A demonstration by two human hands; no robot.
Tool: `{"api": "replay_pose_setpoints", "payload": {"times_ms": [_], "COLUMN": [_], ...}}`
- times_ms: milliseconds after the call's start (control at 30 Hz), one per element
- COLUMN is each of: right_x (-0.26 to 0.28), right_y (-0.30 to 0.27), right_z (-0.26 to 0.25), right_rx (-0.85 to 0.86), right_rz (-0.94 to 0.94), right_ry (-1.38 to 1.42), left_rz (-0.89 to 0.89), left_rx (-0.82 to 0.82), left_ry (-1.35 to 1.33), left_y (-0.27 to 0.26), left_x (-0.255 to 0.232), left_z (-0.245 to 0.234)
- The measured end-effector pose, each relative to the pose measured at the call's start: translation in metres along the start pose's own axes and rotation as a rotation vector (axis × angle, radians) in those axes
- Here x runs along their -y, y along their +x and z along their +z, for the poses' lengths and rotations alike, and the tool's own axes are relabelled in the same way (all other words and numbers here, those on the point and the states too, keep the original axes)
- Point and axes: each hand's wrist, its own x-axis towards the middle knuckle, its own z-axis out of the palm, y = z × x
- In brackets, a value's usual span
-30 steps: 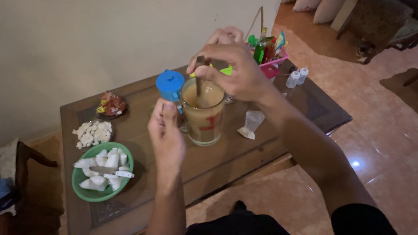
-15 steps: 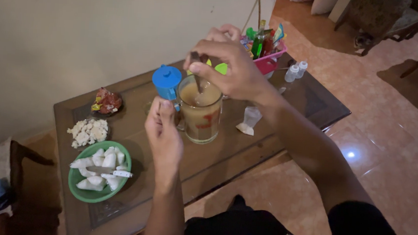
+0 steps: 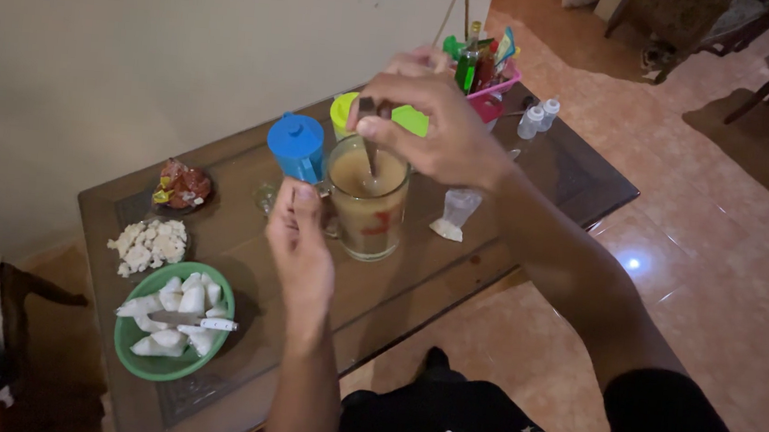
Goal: Preparing a coffee drink by adding condensed milk and water to a glass and stirring.
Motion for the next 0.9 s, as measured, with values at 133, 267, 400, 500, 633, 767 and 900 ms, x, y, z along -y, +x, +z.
{"api": "replay_pose_setpoints", "payload": {"times_ms": [133, 267, 400, 500, 633, 767, 900], "right_x": [0.009, 0.006, 0.0, 0.003, 0.0, -0.003, -0.022], "right_y": [0.004, 0.001, 0.001, -0.003, -0.003, -0.004, -0.007], "right_z": [0.001, 0.001, 0.004, 0.001, 0.001, -0.002, 0.006], "right_rx": [0.024, 0.024, 0.041, 0.016, -0.042, -0.041, -0.066], "right_rz": [0.053, 0.064, 0.032, 0.078, 0.05, 0.062, 0.031], "right_ry": [0.006, -0.032, -0.021, -0.006, -0.072, -0.028, -0.03], "left_rz": [-0.019, -0.017, -0.005, -0.037, -0.051, 0.013, 0.0], "left_rx": [0.005, 0.004, 0.023, 0.0, -0.009, -0.008, -0.003], "left_ry": [-0.005, -0.008, 0.026, -0.021, -0.011, 0.012, 0.014], "left_y": [0.002, 0.005, 0.006, 0.009, 0.008, 0.01, 0.007], "left_x": [0.0, 0.007, 0.009, 0.011, 0.012, 0.013, 0.011], "left_z": [0.003, 0.001, 0.002, 0.004, 0.004, 0.007, 0.009]}}
